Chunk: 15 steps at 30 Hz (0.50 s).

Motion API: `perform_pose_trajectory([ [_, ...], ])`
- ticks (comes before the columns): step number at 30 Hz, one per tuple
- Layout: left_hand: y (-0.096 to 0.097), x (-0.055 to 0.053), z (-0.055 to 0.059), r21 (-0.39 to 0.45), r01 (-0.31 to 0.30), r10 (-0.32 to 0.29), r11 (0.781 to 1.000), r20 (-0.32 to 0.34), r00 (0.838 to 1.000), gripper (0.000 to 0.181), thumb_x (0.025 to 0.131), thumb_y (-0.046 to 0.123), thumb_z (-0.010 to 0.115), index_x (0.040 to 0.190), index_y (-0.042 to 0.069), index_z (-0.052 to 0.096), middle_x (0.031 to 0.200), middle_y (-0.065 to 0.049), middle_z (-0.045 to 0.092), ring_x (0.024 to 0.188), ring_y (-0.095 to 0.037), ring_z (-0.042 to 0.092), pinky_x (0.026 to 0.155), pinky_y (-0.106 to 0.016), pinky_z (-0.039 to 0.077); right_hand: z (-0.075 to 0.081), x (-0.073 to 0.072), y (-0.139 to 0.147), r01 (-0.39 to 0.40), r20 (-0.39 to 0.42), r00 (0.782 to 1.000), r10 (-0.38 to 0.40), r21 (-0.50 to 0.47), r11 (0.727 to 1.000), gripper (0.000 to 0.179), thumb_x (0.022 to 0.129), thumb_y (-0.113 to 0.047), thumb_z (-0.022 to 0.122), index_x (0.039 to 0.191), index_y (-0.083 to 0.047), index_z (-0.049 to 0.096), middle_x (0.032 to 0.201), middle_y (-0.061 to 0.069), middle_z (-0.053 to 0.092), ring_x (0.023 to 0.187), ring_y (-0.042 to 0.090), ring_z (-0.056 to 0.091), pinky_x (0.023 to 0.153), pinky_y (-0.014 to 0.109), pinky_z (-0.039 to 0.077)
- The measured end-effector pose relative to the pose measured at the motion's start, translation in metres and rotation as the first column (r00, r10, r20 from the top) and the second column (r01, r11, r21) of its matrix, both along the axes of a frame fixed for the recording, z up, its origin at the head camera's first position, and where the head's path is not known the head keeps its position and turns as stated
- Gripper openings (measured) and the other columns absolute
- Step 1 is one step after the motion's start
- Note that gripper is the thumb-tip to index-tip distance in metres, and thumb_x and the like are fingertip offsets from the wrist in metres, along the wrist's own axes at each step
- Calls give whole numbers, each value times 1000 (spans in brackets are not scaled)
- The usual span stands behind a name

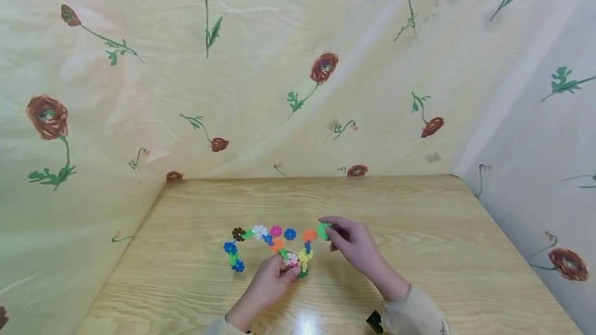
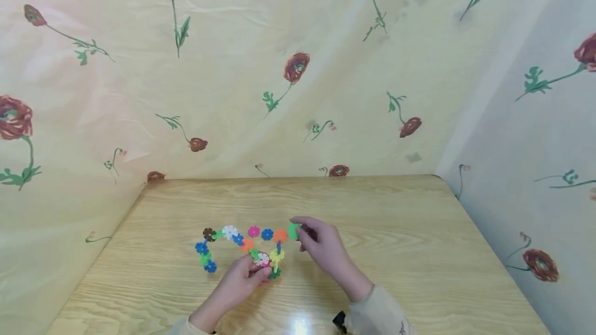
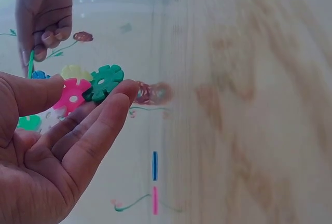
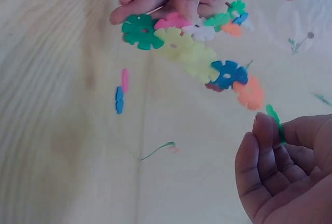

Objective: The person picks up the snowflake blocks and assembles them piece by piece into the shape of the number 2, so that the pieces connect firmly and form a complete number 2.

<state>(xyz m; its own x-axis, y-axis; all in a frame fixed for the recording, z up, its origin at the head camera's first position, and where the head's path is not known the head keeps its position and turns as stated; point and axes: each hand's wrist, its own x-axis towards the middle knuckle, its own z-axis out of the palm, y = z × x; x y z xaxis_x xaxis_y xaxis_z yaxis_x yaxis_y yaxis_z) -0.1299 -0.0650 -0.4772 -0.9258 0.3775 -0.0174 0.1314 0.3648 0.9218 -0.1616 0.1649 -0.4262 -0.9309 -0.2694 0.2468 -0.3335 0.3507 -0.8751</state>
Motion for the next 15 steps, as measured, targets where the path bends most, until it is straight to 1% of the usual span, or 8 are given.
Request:
perform_pose_trajectory([
  [4,2,1,2,-32,-4,4,999,2,1000,15,97,16,62,107,5,61,88,1,68,79,-14,64,70,-23,52,6,0,-9,47,-76,996,-42,66,997,29,96,-4,60,125,-9,61,74,-4,60,59,14,60,50,27,48],
  [8,1,4,2,-55,-4,5,998,0,1000,12,96,18,63,101,7,61,85,3,66,75,-11,61,67,-23,51,10,2,-16,106,-134,987,-90,115,988,23,93,-2,63,115,-7,65,72,-8,59,56,10,56,49,26,47],
  [11,0,6,1,-67,0,-1,998,-14,1000,12,96,19,63,97,7,60,82,3,64,71,-8,57,63,-23,49,12,4,-20,145,-194,975,-112,164,976,18,91,0,63,107,-6,69,68,-10,56,54,7,50,48,24,46],
  [15,-3,7,1,-65,12,-13,998,-22,1000,12,96,19,63,97,7,60,82,2,65,70,-7,56,62,-24,48,13,6,-22,179,-276,954,-117,212,961,18,89,1,65,104,-6,72,65,-11,53,52,3,42,47,23,42],
])
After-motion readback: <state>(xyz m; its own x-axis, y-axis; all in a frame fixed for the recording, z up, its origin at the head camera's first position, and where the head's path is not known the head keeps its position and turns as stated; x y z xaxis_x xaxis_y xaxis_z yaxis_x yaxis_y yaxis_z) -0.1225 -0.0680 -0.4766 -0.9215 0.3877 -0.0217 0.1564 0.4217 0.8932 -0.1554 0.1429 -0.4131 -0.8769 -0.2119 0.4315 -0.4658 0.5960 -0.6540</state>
